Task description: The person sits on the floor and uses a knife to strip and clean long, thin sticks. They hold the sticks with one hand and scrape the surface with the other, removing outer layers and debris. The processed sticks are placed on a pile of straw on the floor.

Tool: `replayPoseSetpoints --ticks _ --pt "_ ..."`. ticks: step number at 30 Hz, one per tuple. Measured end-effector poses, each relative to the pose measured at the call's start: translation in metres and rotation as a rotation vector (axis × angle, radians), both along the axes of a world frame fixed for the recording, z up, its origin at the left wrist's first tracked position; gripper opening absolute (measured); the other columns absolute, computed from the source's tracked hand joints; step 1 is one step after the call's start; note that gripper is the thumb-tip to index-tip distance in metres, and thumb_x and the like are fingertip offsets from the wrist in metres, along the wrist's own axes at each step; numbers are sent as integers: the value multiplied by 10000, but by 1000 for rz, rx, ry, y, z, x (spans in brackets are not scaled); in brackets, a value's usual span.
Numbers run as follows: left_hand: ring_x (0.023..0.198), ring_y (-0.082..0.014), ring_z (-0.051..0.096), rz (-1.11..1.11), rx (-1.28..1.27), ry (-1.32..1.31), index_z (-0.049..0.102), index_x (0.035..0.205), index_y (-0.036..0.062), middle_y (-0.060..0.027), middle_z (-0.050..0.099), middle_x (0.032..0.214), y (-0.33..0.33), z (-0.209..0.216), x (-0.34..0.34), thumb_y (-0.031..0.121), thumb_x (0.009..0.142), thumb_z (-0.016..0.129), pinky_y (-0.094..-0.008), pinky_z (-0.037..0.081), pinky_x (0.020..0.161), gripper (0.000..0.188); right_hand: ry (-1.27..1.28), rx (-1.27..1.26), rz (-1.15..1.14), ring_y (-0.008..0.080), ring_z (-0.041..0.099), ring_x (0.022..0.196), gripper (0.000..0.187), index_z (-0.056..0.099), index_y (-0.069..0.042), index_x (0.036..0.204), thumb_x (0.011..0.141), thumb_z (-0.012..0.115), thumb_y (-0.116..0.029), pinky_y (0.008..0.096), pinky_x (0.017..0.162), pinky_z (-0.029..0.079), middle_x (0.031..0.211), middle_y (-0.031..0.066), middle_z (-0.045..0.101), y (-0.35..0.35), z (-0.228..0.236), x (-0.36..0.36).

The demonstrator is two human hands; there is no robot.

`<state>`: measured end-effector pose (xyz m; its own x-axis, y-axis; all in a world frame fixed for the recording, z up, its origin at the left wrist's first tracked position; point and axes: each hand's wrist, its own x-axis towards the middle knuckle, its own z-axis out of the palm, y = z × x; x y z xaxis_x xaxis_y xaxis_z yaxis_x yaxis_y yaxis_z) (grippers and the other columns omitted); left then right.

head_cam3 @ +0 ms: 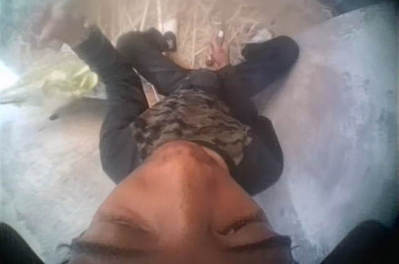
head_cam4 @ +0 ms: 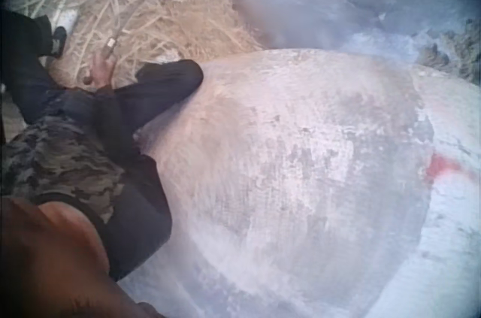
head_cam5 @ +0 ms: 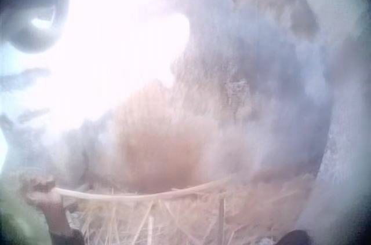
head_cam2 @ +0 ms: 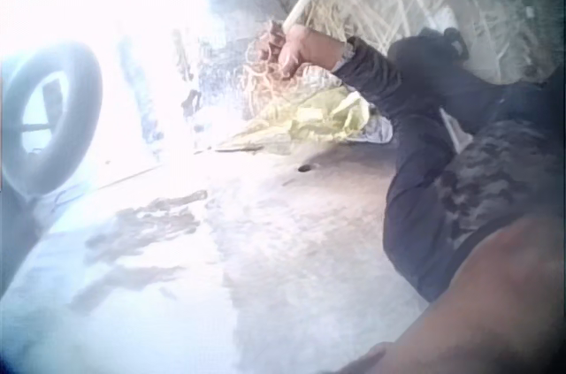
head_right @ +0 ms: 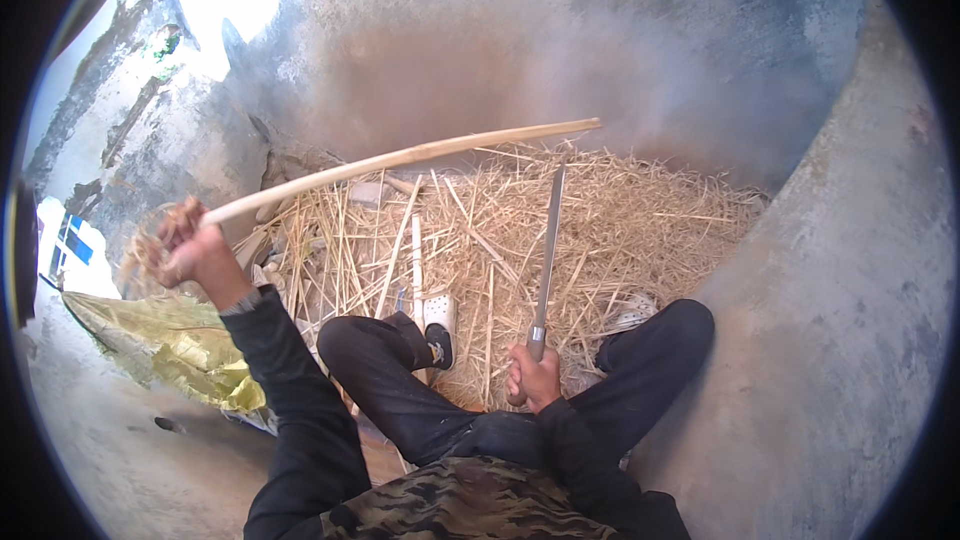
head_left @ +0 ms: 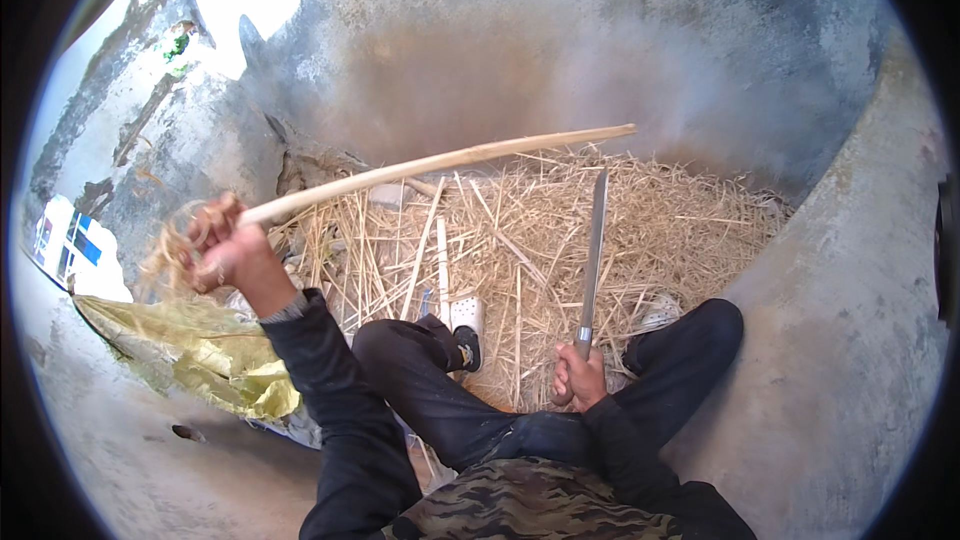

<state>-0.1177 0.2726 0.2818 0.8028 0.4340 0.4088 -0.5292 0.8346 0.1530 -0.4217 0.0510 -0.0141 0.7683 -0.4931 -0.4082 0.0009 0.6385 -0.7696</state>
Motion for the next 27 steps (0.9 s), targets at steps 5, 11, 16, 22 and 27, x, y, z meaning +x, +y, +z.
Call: replayPoseSetpoints --ticks 5,11,16,22,27 --pt "417 -117 226 -171 -201 69 374 510 176 32 252 470 -20 -69 -21 291 653 565 -267 283 452 264 -300 -81 -227 92 407 358 318 551 25 1041 902 652 -242 256 339 347 511 -3 417 -15 79 28" --pt "455 -111 255 -438 -466 41 340 616 153 40 287 525 -29 -124 -33 289 641 538 -273 251 464 243 -524 -214 -546 97 422 390 274 560 15 1018 899 665 -208 268 372 377 530 -2 425 -55 148 80" --pt "453 -117 283 -517 -515 -83 369 634 135 31 330 548 -33 -160 -30 269 627 537 -279 282 484 215 -720 -170 -504 109 434 416 151 571 -7 907 908 641 -141 279 402 395 545 -6 431 -65 179 90" --pt "848 -218 596 -700 -153 467 590 971 57 -94 637 899 -98 -190 -81 505 882 424 -423 450 799 486 -796 -319 -400 123 452 446 174 582 10 936 898 657 -142 290 420 404 566 8 445 -96 202 93" --pt "953 -221 575 -1289 906 490 578 1069 35 -96 620 1032 -141 -236 -187 473 941 466 -375 452 840 470 -797 -641 -339 125 451 423 168 602 14 880 882 675 -137 286 409 376 554 23 470 -134 260 86"
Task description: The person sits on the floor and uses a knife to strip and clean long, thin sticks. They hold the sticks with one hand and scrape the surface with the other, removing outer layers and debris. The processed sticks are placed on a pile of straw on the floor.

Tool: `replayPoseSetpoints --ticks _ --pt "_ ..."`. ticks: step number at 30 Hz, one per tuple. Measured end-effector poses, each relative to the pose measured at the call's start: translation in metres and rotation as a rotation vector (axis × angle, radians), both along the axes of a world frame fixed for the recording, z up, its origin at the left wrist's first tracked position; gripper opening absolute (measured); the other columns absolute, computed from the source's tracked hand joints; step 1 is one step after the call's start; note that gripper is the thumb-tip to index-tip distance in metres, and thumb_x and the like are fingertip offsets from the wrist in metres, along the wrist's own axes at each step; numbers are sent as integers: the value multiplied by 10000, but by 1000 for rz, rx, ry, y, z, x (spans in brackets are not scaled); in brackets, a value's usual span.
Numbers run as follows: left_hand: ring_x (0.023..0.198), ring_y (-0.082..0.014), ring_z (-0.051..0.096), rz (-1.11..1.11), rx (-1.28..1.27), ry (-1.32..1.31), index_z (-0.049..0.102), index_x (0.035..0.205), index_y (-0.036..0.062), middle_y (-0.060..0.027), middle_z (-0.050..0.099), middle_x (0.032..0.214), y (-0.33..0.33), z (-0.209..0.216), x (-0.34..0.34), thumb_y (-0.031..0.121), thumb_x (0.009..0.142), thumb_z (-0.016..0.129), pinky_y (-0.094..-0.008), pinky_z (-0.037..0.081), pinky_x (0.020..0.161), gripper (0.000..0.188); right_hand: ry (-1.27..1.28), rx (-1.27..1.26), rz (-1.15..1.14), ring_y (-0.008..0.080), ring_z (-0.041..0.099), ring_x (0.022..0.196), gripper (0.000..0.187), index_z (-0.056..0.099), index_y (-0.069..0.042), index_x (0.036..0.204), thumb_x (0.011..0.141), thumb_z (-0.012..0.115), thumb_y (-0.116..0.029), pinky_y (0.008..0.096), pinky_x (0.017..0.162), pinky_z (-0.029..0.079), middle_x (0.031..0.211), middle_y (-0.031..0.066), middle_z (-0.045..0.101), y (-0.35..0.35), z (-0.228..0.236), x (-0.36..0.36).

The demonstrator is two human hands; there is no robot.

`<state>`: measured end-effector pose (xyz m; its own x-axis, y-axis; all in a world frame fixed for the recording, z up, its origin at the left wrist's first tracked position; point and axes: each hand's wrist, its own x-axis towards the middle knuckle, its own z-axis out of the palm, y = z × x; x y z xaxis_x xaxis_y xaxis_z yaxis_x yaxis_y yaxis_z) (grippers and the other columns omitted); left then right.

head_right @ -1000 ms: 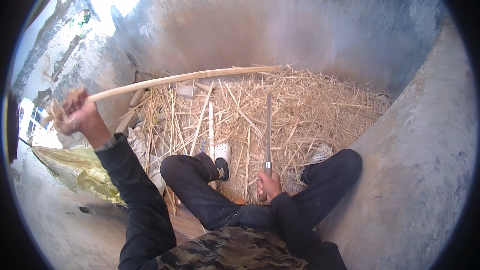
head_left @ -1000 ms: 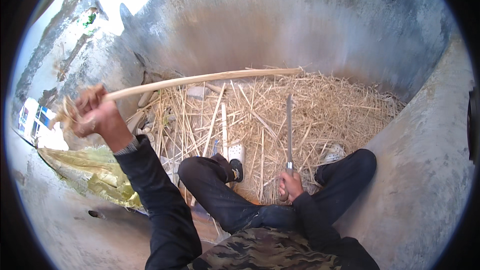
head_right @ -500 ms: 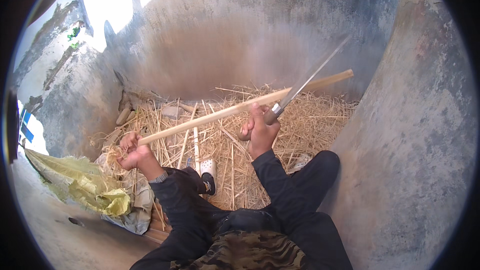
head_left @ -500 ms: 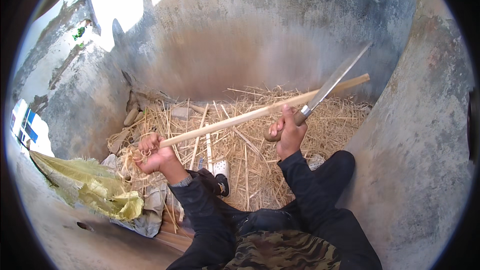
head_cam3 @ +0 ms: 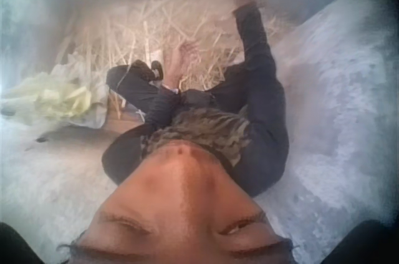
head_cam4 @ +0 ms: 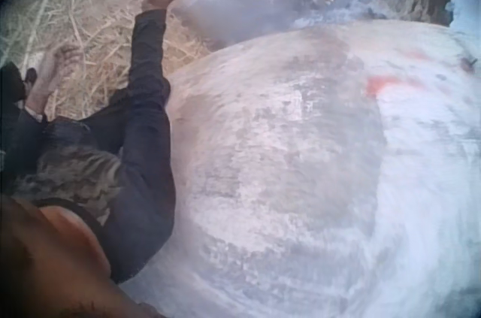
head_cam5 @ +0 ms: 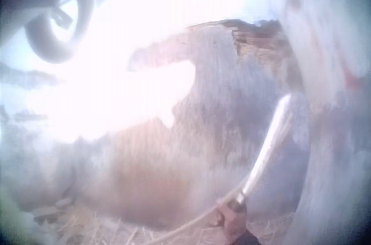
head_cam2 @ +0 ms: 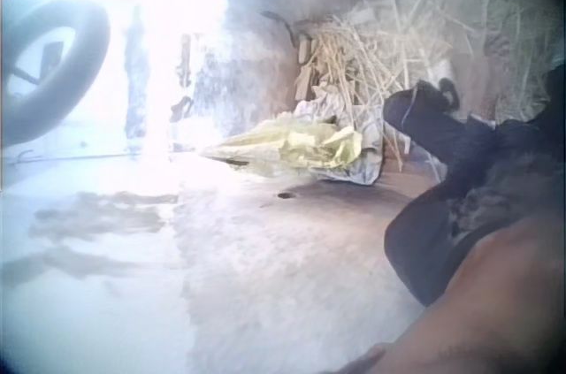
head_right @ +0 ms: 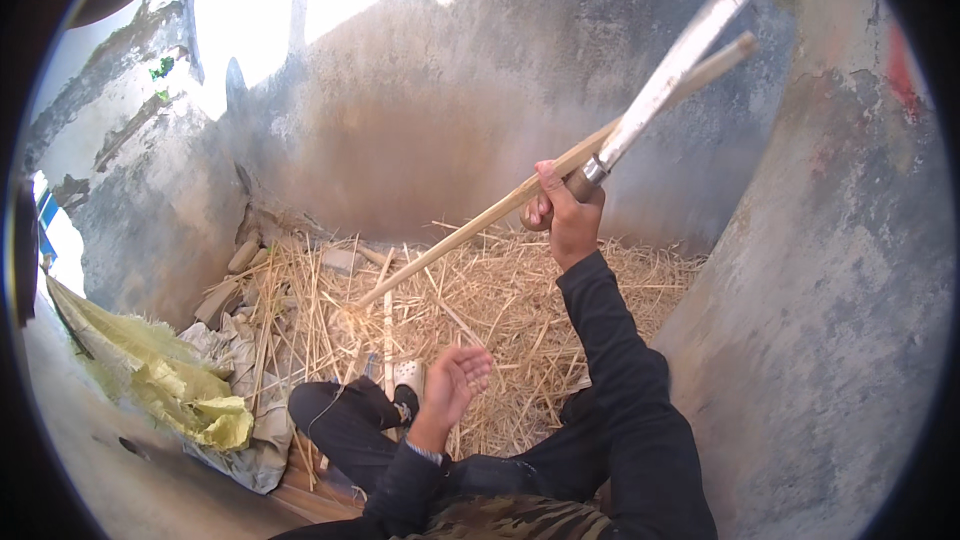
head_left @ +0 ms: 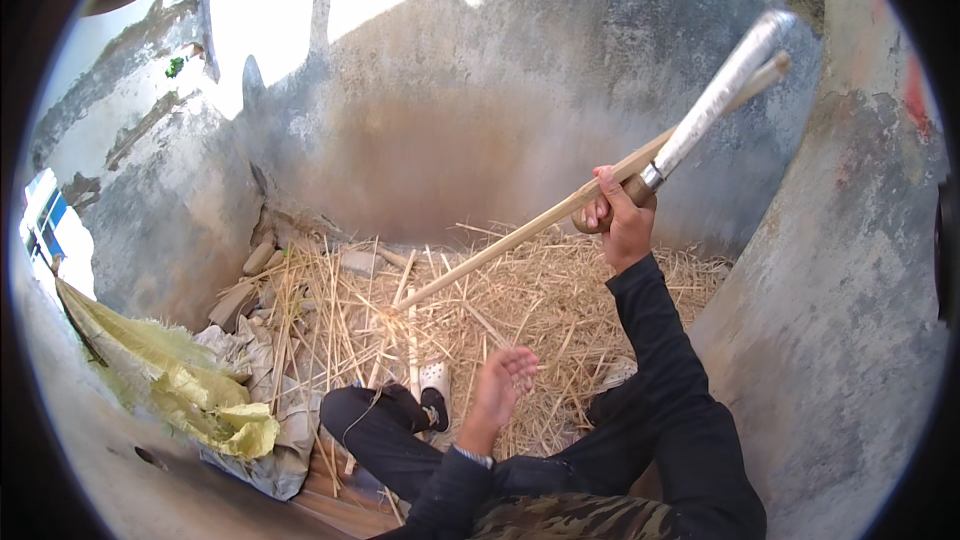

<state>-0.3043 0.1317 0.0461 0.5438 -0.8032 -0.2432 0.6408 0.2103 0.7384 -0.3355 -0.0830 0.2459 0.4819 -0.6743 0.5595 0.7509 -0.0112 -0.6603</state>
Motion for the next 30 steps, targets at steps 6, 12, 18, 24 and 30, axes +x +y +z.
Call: replayPoseSetpoints --ticks 6,12,18,24,30 --pt "1071 -214 538 706 109 -1426 498 1233 -31 -118 579 1127 -21 121 23 225 889 647 -375 442 928 455 280 -252 56 108 455 421 202 617 2 909 880 683 -187 266 416 361 535 -1 450 -10 19 -7" --pt "794 -132 666 -87 -115 -1086 609 1182 -15 -75 689 871 -51 165 73 162 917 626 -273 539 715 318 391 -348 228 62 448 421 213 629 13 913 888 686 -191 234 386 335 545 -11 509 7 19 4" --pt "802 -131 668 181 -37 -1136 643 1112 -47 -87 700 858 -51 140 90 122 923 609 -271 543 714 257 467 -541 -133 30 485 548 207 692 -28 966 878 700 -216 229 492 379 630 -33 569 13 1 -14" --pt "778 -102 649 394 -11 -1138 650 1019 -43 -66 692 820 -55 133 124 167 929 610 -250 520 690 232 556 -433 -175 28 475 540 199 694 -17 941 889 681 -208 236 490 373 617 -35 561 28 -52 -69" --pt "741 -144 684 541 6 -1031 611 958 -23 -81 682 777 -57 141 158 238 956 569 -250 538 632 264 709 -109 -64 38 449 420 244 670 9 926 890 686 -231 219 380 338 568 -32 526 42 -127 -98"
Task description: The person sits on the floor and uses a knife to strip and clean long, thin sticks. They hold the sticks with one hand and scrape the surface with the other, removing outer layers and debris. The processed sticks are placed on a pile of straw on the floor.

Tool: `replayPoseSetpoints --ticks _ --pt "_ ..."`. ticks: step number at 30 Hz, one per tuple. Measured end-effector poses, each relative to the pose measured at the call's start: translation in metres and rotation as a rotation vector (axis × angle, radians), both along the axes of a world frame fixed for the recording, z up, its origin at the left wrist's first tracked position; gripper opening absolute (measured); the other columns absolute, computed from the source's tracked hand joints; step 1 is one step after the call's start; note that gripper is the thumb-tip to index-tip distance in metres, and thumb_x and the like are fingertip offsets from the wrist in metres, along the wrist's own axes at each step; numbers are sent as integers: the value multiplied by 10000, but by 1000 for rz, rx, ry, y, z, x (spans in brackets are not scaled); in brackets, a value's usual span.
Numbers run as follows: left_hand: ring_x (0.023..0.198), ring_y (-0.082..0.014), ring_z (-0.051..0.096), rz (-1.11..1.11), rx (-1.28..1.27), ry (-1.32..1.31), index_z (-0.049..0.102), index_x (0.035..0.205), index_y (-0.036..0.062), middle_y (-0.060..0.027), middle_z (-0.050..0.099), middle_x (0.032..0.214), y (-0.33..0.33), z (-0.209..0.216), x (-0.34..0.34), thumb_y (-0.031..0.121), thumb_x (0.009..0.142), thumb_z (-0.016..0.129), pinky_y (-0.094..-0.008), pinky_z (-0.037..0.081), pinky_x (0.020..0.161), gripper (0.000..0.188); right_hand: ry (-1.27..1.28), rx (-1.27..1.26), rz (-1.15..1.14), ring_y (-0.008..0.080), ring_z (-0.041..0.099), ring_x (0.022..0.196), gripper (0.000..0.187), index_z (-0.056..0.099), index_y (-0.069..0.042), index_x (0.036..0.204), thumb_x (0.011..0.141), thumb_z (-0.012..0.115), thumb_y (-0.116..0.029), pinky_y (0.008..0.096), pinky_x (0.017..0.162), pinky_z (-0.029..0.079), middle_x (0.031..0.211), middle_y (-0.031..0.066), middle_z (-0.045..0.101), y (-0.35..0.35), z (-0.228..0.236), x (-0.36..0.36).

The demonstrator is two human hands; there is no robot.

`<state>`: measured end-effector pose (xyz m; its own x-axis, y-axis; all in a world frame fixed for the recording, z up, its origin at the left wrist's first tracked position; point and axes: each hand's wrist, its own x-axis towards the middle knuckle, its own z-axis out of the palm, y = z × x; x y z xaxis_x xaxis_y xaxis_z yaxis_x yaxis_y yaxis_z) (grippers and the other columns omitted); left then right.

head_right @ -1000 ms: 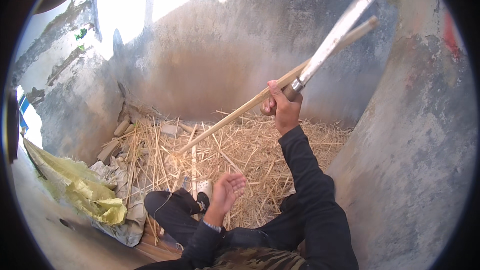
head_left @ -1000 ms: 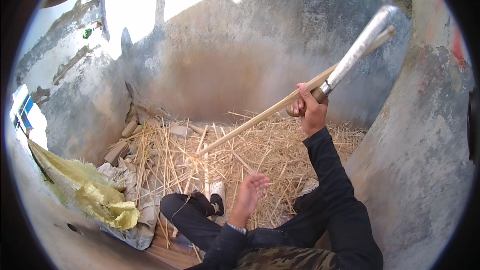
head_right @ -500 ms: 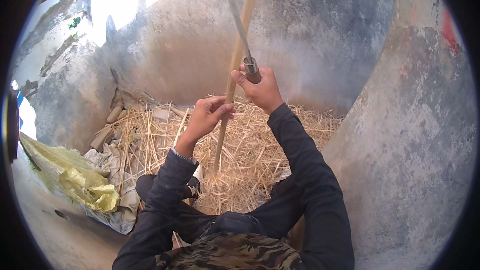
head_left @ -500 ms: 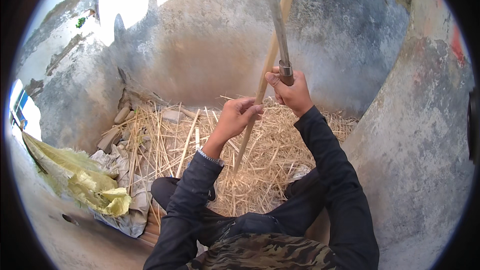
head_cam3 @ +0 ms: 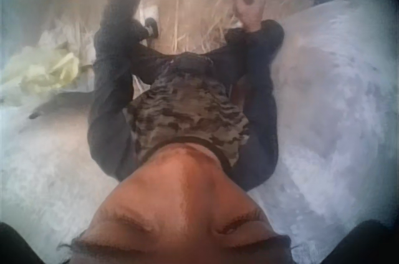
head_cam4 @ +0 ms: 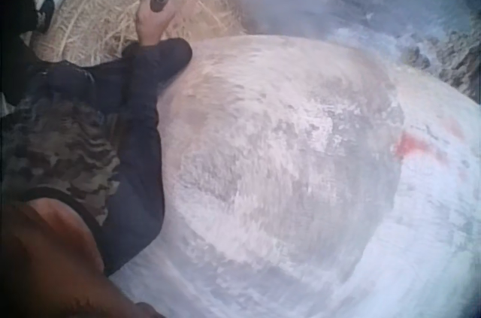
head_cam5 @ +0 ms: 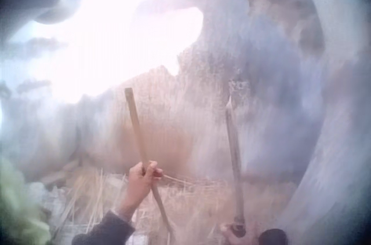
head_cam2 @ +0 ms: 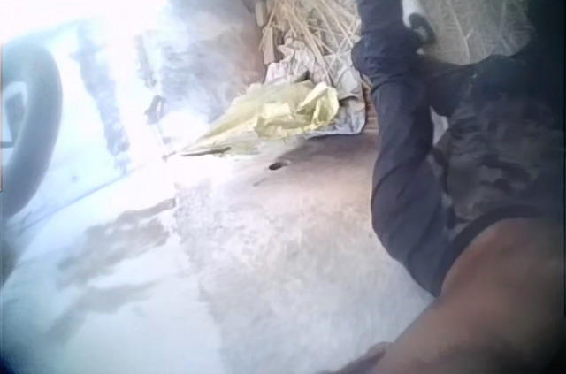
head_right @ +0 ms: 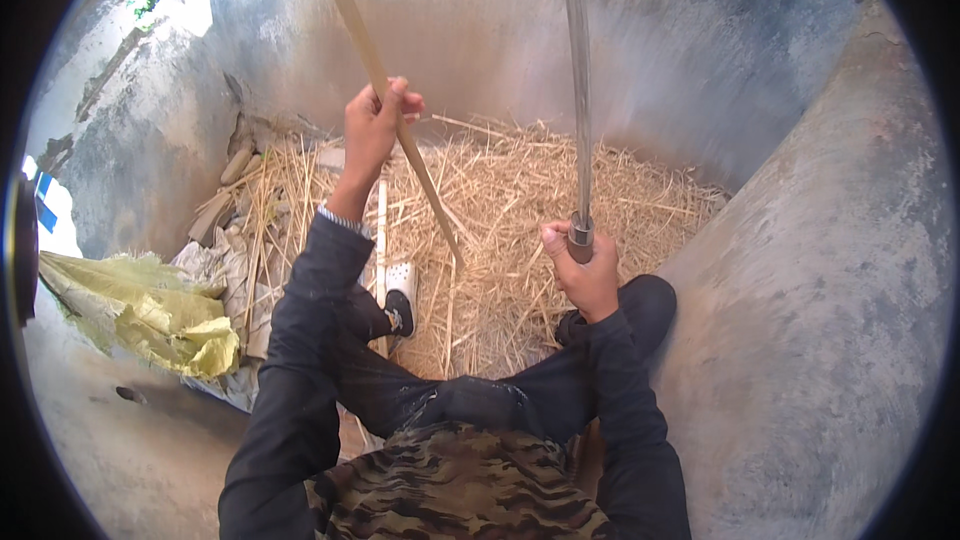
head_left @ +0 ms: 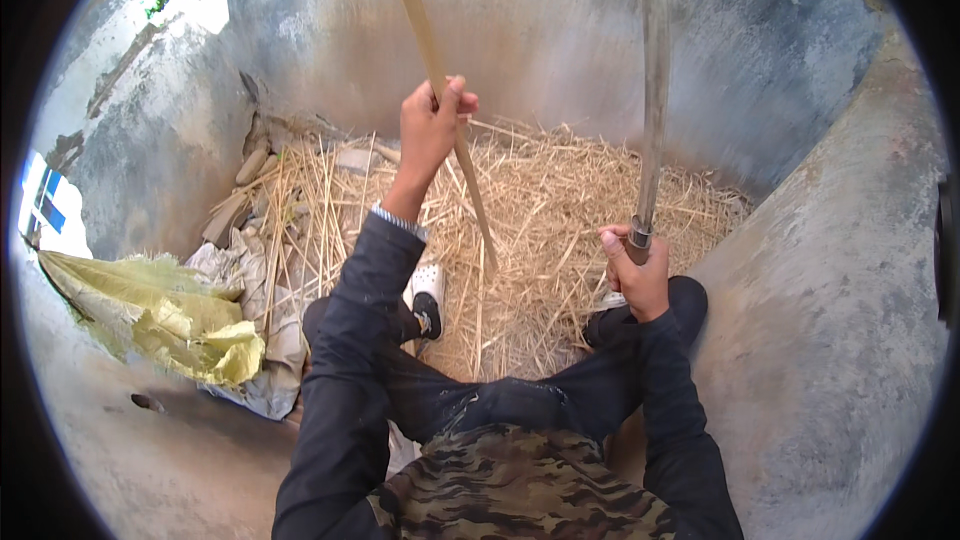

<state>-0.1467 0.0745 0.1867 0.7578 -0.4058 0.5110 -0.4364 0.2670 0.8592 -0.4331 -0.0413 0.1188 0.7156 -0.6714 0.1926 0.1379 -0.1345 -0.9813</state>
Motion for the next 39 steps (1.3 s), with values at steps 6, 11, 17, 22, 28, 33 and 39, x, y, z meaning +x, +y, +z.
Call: replayPoseSetpoints --ticks 6,11,17,22,28,33,39 --pt "541 -82 569 -63 -142 104 530 845 50 -14 562 639 -13 -23 17 367 965 548 -216 471 496 339 204 349 25 65 433 370 243 547 -20 846 881 686 -216 233 332 342 552 -15 478 13 -80 -3" --pt "451 -32 386 50 -338 -11 438 755 104 50 398 565 -19 -24 14 387 977 514 -189 335 406 368 431 525 63 95 430 369 224 510 -29 825 878 670 -177 250 337 336 535 20 475 28 -139 11" --pt "481 -11 361 117 -251 37 468 792 91 69 395 582 -37 -63 32 380 977 521 -189 279 418 348 440 552 120 119 439 366 162 503 -12 821 853 629 -108 272 349 358 535 33 477 30 -188 47" --pt "496 -13 323 319 -273 -34 472 758 87 77 364 577 -58 -72 38 360 984 518 -210 247 432 357 411 425 75 126 497 411 185 540 5 827 851 624 -158 288 398 395 563 30 503 42 -187 82" --pt "497 -25 320 514 -259 -109 432 695 94 63 360 563 -77 -70 60 392 976 525 -229 248 434 420 330 -48 28 184 544 465 208 571 21 826 849 626 -178 322 472 424 596 75 558 69 -265 103" --pt "480 -26 331 618 -266 -45 418 673 106 56 381 558 -65 -77 87 407 970 530 -220 249 423 438 1230 347 219 200 457 410 162 529 27 849 826 577 -126 413 492 444 569 86 525 68 -375 64" --pt "467 -18 373 440 -350 11 452 707 105 58 400 557 -38 -30 55 413 969 525 -190 267 405 411 745 1280 321 176 412 367 80 505 -24 775 822 560 -60 369 397 379 505 27 410 46 -360 84"
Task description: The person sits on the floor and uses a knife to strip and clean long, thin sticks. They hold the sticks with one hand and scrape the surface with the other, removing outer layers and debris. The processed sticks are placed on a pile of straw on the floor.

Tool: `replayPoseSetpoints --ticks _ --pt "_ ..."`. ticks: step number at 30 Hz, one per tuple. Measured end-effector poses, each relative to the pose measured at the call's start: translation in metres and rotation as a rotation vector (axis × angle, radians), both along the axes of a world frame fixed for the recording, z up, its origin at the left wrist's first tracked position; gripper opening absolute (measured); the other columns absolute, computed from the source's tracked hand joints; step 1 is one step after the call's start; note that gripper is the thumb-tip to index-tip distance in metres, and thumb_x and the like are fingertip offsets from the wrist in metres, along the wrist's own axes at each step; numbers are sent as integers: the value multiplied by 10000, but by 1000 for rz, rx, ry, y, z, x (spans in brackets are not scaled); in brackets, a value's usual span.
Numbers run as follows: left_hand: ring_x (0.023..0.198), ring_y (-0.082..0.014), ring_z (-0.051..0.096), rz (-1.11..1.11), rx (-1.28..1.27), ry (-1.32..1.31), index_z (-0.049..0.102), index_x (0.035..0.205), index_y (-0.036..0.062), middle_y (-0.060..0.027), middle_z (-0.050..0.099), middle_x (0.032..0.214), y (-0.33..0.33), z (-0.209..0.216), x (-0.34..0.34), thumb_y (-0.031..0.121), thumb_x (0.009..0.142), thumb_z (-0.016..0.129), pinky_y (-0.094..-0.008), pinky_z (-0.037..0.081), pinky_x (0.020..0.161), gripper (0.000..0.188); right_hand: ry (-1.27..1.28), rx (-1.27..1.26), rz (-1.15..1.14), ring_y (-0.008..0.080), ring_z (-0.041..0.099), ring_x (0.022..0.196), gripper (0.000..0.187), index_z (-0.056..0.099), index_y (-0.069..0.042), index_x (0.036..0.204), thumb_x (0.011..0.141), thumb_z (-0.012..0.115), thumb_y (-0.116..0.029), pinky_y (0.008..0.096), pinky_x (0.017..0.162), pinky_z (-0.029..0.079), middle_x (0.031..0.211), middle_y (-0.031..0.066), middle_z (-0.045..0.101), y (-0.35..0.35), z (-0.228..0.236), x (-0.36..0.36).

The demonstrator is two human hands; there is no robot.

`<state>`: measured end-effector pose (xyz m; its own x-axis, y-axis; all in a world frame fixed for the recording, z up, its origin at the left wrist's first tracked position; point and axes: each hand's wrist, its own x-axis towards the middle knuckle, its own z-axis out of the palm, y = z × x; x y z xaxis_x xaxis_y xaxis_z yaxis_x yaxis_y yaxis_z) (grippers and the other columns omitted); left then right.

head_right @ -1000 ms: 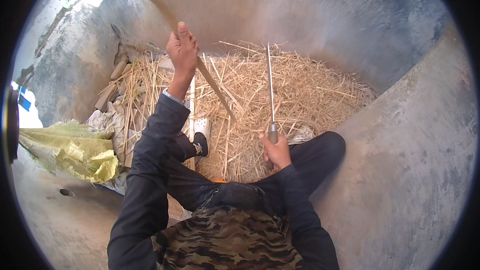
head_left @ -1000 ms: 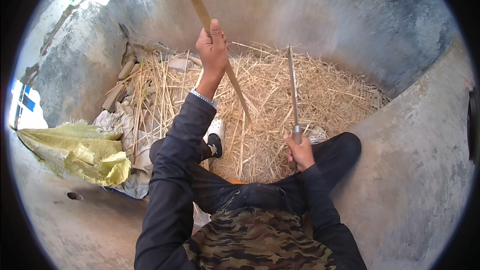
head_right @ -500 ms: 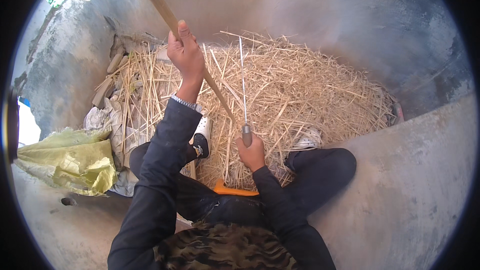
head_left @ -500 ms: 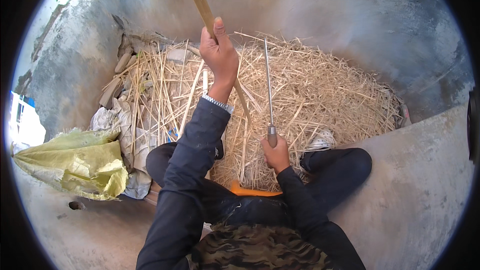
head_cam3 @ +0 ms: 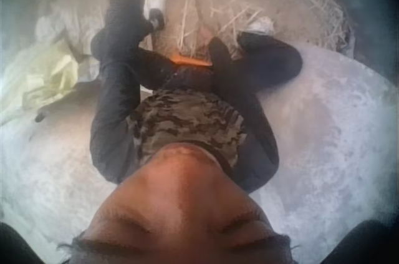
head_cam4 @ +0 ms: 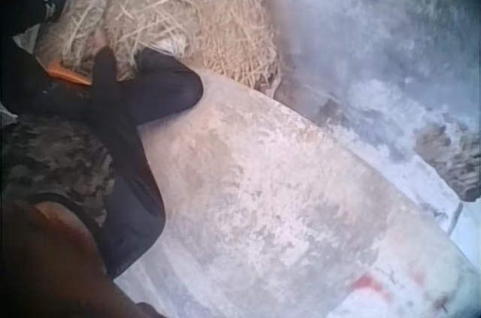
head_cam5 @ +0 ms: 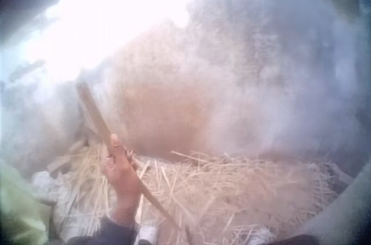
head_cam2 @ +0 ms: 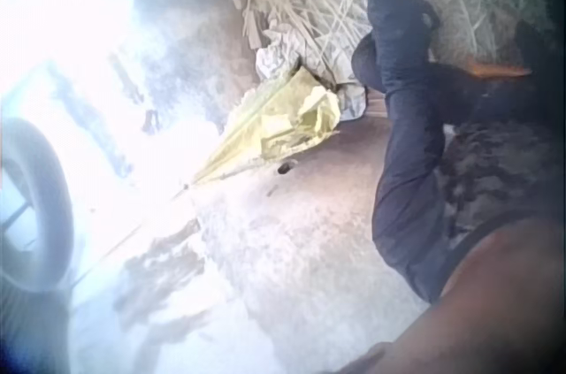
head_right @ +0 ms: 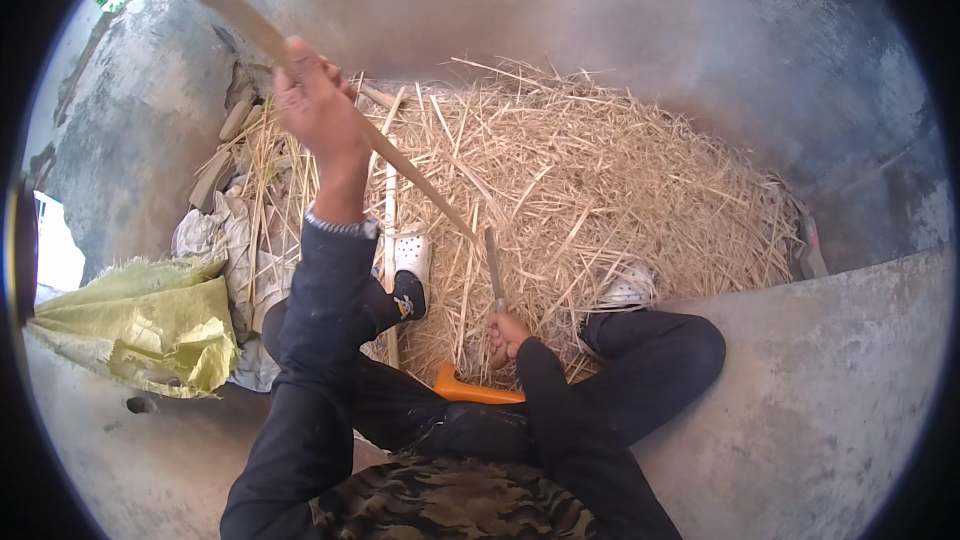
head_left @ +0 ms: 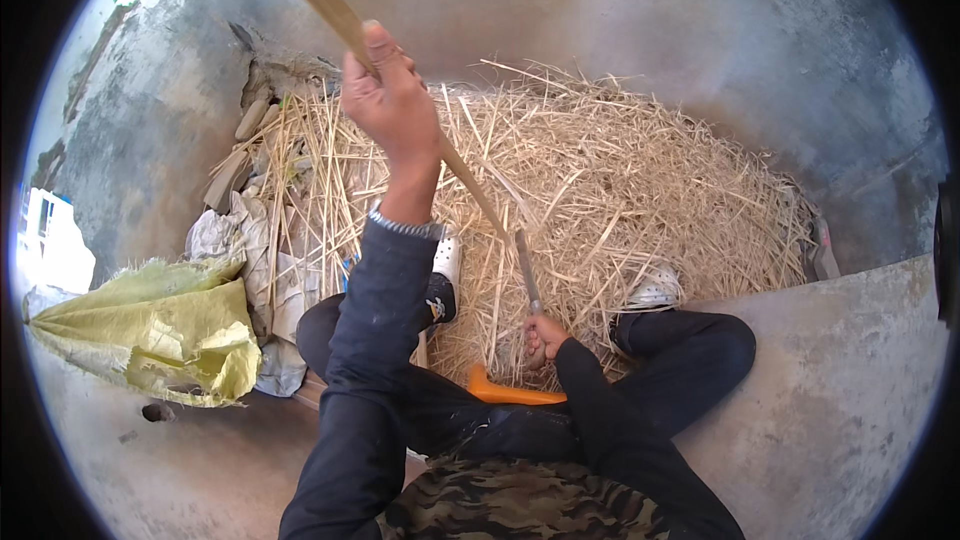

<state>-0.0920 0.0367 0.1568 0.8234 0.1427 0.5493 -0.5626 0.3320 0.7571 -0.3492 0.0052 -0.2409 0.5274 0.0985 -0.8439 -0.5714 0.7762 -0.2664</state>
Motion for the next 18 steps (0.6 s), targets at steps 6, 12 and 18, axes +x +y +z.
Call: replayPoseSetpoints --ticks 6,12,18 --pt "483 -14 388 13 -18 -11 482 773 92 55 421 591 -8 -24 -4 415 977 505 -161 284 411 383 -39 -562 15 168 464 375 147 510 -5 723 803 598 -92 373 392 407 533 61 490 -1 63 19" --pt "501 -11 371 -169 -235 7 549 898 27 53 411 606 4 -34 -4 409 986 488 -157 267 434 396 -428 -992 -150 157 456 373 193 478 -22 691 831 589 -96 334 356 356 535 45 485 15 107 35" --pt "503 -6 350 95 -217 34 636 1008 -27 64 409 585 -1 -39 15 341 981 534 -180 233 433 383 -477 -1323 -172 192 530 507 189 547 25 725 793 612 -139 345 511 420 599 76 547 41 45 27"
